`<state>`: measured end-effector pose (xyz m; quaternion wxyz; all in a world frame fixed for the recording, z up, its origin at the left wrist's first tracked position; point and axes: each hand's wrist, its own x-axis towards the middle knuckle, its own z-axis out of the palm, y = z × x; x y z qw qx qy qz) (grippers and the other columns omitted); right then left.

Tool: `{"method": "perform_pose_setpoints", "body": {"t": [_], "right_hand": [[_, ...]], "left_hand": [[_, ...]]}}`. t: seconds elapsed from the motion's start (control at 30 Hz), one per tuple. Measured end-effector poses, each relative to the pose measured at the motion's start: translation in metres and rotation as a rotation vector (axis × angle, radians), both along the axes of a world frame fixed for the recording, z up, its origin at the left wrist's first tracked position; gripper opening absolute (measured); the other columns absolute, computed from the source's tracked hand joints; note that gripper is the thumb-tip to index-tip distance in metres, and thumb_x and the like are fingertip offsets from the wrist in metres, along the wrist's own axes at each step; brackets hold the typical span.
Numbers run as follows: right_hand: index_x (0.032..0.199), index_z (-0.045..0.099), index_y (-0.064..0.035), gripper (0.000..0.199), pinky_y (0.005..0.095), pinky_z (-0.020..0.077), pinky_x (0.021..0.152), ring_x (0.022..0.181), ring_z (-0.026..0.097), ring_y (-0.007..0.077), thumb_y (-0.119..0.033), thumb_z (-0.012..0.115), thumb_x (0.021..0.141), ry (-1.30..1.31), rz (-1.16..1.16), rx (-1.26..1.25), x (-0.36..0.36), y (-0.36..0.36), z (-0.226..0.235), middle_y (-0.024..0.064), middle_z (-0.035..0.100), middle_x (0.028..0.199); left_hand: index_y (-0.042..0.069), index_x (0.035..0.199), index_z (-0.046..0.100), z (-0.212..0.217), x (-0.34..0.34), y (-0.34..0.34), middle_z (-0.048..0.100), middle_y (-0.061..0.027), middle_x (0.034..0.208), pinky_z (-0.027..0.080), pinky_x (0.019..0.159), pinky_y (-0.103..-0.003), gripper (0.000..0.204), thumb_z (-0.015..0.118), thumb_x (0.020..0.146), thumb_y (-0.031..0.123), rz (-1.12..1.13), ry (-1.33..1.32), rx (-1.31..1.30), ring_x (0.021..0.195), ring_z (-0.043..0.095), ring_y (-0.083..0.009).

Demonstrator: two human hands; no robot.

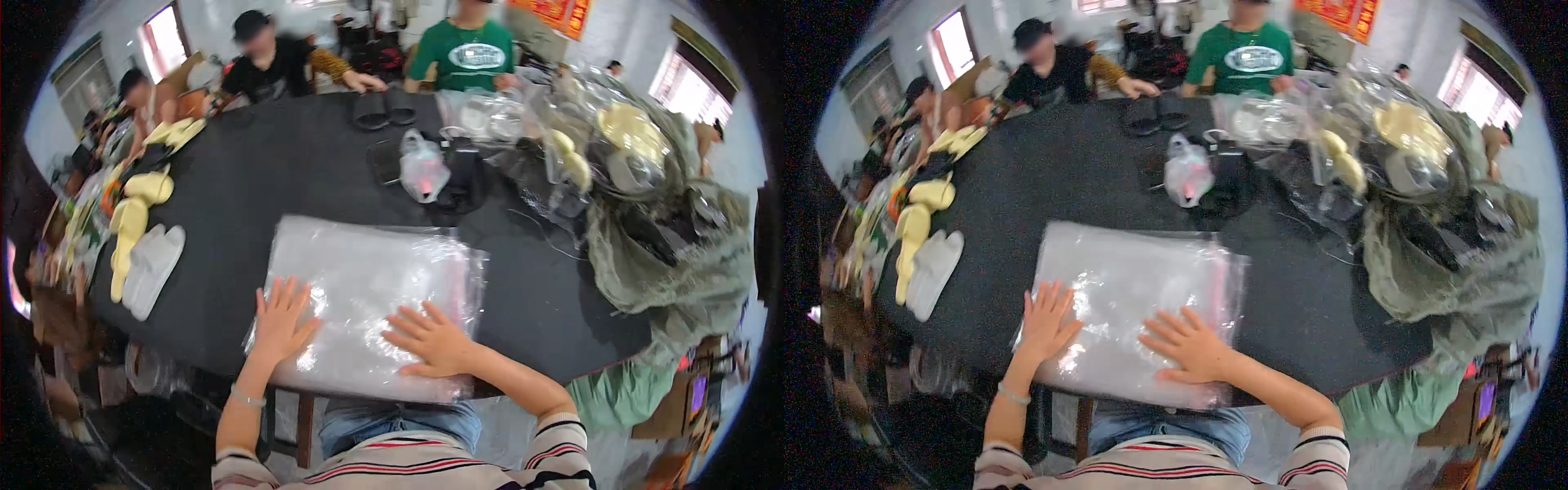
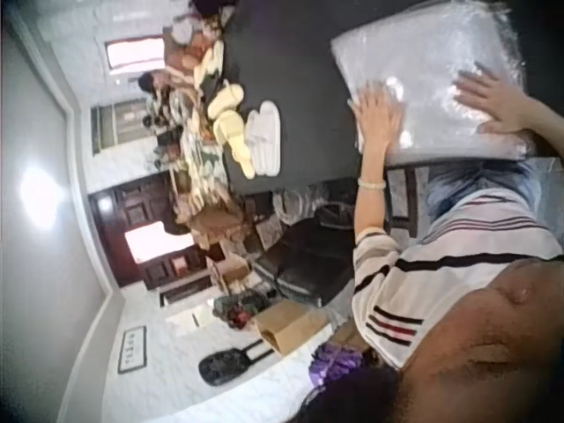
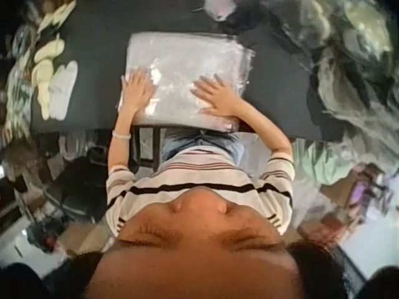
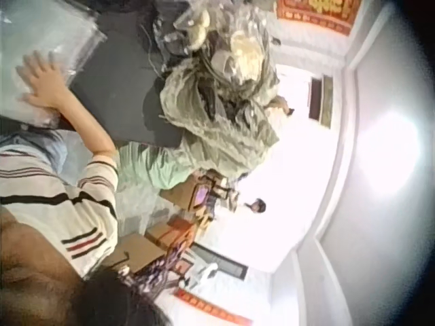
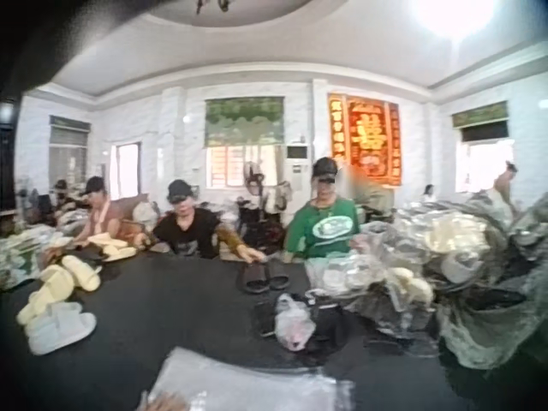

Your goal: The person places pairs of yellow and white slippers into clear plastic bags on a table. They repeatedly pick up a pair of slippers, insert them into a bag, and set the packaged pair aside. The task is performed by hand without tools.

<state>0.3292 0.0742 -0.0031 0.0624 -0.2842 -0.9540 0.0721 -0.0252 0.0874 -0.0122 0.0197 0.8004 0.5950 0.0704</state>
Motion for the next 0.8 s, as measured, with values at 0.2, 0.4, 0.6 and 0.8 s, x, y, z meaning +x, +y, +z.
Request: {"method": "perform_pose_setpoints", "body": {"t": [0.2, 0.4, 0.6, 0.8], "right_hand": [[0.143, 0.045, -0.0129, 0.063, 0.0534, 0.0248, 0.114, 0.137, 0.037, 0.0352, -0.047, 0.056, 0.092, 0.314, -0.136, 0.042, 0.034, 0.029, 0.004, 0.0164, 0.040, 0.150], [0.155, 0.011, -0.0055, 0.078, 0.0438, 0.0219, 0.118, 0.147, 0.017, 0.0336, -0.028, 0.058, 0.097, 1.341, -0.826, -0.538, 0.093, 0.029, -0.012, 0.0186, 0.013, 0.160], [0.155, -0.001, -0.0041, 0.079, 0.0418, 0.0082, 0.120, 0.150, 0.005, 0.0296, -0.018, 0.053, 0.100, 1.337, -0.673, -0.775, 0.047, 0.000, -0.029, 0.0186, -0.001, 0.163], [0.156, 0.017, -0.0127, 0.079, 0.0470, 0.0157, 0.119, 0.150, 0.005, 0.0301, -0.021, 0.066, 0.093, 1.093, -0.741, -0.384, 0.083, 0.033, -0.018, 0.0173, 0.003, 0.162]], "left_hand": [[0.010, 0.151, 0.034, -0.010, -0.024, 0.003, 0.026, -0.0219, 0.156, 0.015, 0.117, -0.055, 0.071, 0.056, 0.093, 0.046, 0.020, -0.267, 0.063, 0.145, 0.022, -0.0400], [0.003, 0.153, 0.025, 0.008, -0.059, 0.012, 0.027, -0.0234, 0.156, 0.025, 0.115, -0.042, 0.067, 0.053, 0.100, 0.033, 0.336, -0.957, -0.140, 0.144, 0.029, -0.0352], [0.001, 0.150, 0.029, -0.024, -0.048, 0.004, 0.035, -0.0276, 0.150, 0.031, 0.113, -0.041, 0.066, 0.060, 0.097, 0.026, 0.218, -0.925, -0.107, 0.140, 0.037, -0.0350], [0.002, 0.147, 0.037, -0.005, -0.027, -0.020, 0.030, -0.0297, 0.151, 0.027, 0.114, -0.053, 0.064, 0.060, 0.093, 0.028, 0.218, -0.247, 0.038, 0.139, 0.033, -0.0439]]}}
